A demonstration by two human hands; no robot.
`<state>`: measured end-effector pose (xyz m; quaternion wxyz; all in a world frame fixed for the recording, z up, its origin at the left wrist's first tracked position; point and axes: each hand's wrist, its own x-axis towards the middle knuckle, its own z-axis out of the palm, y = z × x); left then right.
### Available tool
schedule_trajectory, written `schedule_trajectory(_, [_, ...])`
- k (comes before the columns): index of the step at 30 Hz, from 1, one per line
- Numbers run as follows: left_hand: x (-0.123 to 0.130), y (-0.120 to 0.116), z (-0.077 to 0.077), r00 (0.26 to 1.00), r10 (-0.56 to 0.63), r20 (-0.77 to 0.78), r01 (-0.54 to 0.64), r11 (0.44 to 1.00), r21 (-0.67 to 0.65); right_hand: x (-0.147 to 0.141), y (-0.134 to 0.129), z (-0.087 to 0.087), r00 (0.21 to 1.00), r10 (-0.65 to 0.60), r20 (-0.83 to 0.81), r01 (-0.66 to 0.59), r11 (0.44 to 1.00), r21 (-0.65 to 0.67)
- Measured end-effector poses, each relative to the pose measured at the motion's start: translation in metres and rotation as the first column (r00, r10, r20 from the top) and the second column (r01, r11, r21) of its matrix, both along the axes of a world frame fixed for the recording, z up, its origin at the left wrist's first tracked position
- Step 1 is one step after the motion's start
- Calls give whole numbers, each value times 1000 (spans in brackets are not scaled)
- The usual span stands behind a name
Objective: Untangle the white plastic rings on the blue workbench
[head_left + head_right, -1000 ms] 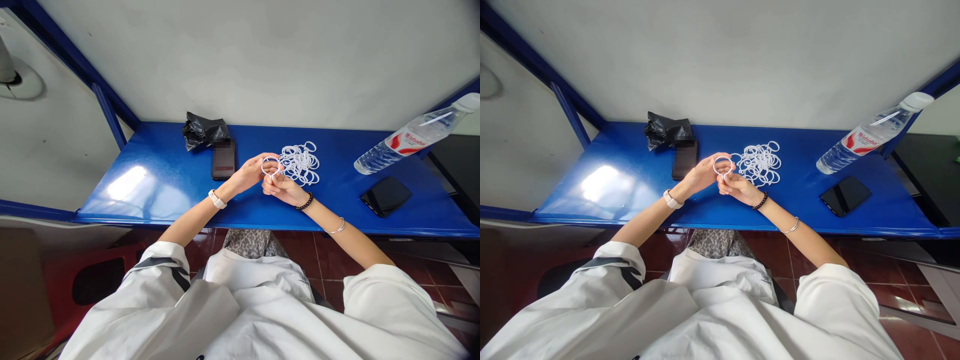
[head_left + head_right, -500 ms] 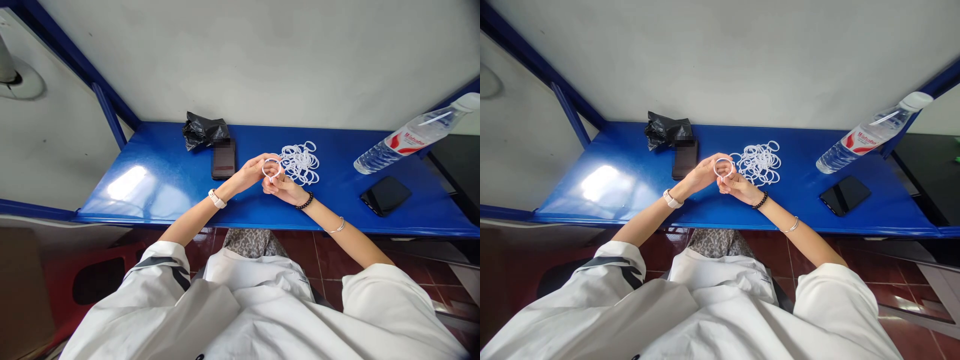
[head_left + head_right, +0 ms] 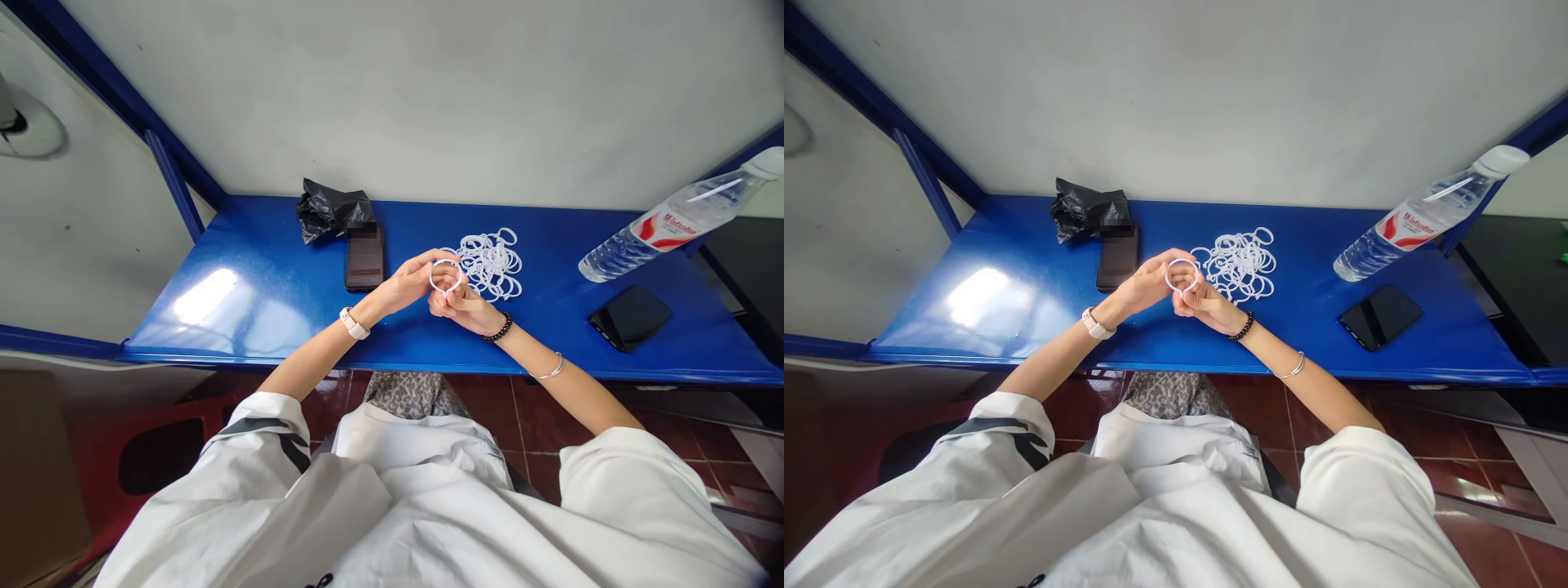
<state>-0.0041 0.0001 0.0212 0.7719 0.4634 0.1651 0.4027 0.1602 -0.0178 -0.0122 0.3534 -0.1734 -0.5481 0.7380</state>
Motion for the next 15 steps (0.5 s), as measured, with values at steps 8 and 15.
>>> schedule_trajectory(8, [-1,2,-9,998,-45,40,43,998,55,-1,-2,-2,999,1,-53,2,999,53])
schedule_trajectory(15, [0,2,-4,999,-33,21,32,999,33,0,1,-1,1000,18,-26,-16,998,67])
